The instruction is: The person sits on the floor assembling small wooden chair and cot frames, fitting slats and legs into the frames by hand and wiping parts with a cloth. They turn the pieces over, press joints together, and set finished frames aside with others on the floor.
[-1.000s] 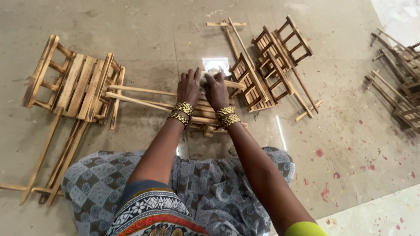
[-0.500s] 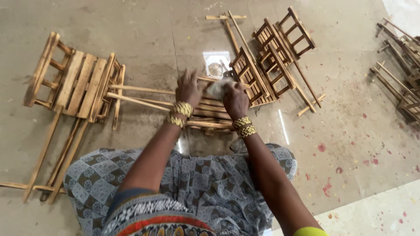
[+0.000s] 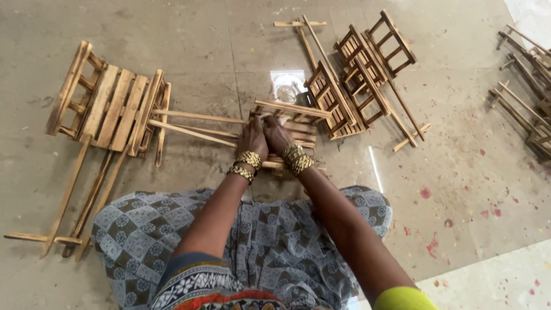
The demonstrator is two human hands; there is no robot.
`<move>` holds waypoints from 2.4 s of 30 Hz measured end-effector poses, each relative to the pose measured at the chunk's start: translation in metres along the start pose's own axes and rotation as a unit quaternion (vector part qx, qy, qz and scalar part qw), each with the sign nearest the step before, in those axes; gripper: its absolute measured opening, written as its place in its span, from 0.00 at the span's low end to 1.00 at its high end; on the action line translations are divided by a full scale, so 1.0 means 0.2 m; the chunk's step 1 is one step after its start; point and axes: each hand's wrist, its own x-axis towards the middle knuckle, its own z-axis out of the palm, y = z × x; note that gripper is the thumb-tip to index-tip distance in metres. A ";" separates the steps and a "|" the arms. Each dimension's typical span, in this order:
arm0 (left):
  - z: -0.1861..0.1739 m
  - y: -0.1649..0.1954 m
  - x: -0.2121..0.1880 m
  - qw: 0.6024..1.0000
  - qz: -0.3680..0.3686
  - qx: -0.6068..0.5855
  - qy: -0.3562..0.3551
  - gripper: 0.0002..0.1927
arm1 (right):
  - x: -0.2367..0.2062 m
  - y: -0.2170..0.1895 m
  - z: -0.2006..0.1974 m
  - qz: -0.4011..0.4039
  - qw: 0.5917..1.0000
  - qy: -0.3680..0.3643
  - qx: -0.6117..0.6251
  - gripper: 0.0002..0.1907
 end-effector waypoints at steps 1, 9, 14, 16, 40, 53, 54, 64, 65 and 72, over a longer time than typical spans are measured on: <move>0.00 0.00 -0.01 0.996 0.036 0.077 0.001 0.37 | -0.02 0.02 -0.02 0.004 0.999 -0.021 -0.032 0.15; 0.01 -0.02 -0.02 0.994 0.031 0.103 -0.028 0.35 | -0.22 0.26 -0.07 0.091 0.988 0.045 -0.115 0.24; 0.00 -0.01 -0.03 0.994 0.029 0.103 -0.029 0.38 | -0.21 0.19 -0.03 -0.006 0.918 -0.196 -0.345 0.26; 0.00 0.00 -0.03 0.996 0.027 0.088 -0.021 0.37 | -0.20 0.10 0.02 -0.024 0.979 -0.170 -0.110 0.12; 0.02 -0.02 -0.02 0.999 0.032 0.021 0.022 0.50 | 0.06 -0.04 0.03 0.008 0.960 0.185 0.211 0.15; -0.05 -0.01 -0.06 0.997 0.036 0.059 0.025 0.42 | -0.27 0.29 -0.20 0.240 0.970 0.006 0.025 0.11; -0.05 -0.01 -0.06 0.997 0.038 0.067 0.021 0.43 | -0.28 0.29 -0.19 0.252 0.968 0.000 0.014 0.11; -0.04 -0.01 -0.07 0.997 0.055 0.030 0.035 0.41 | -0.17 0.15 -0.18 0.271 0.843 -0.283 0.368 0.14; -0.05 -0.01 -0.07 0.997 0.052 0.037 0.037 0.41 | -0.16 0.15 -0.19 0.291 0.873 -0.248 0.303 0.15; -0.04 0.00 -0.05 0.996 0.054 0.066 0.039 0.42 | -0.09 0.11 -0.13 0.402 0.898 0.061 0.169 0.25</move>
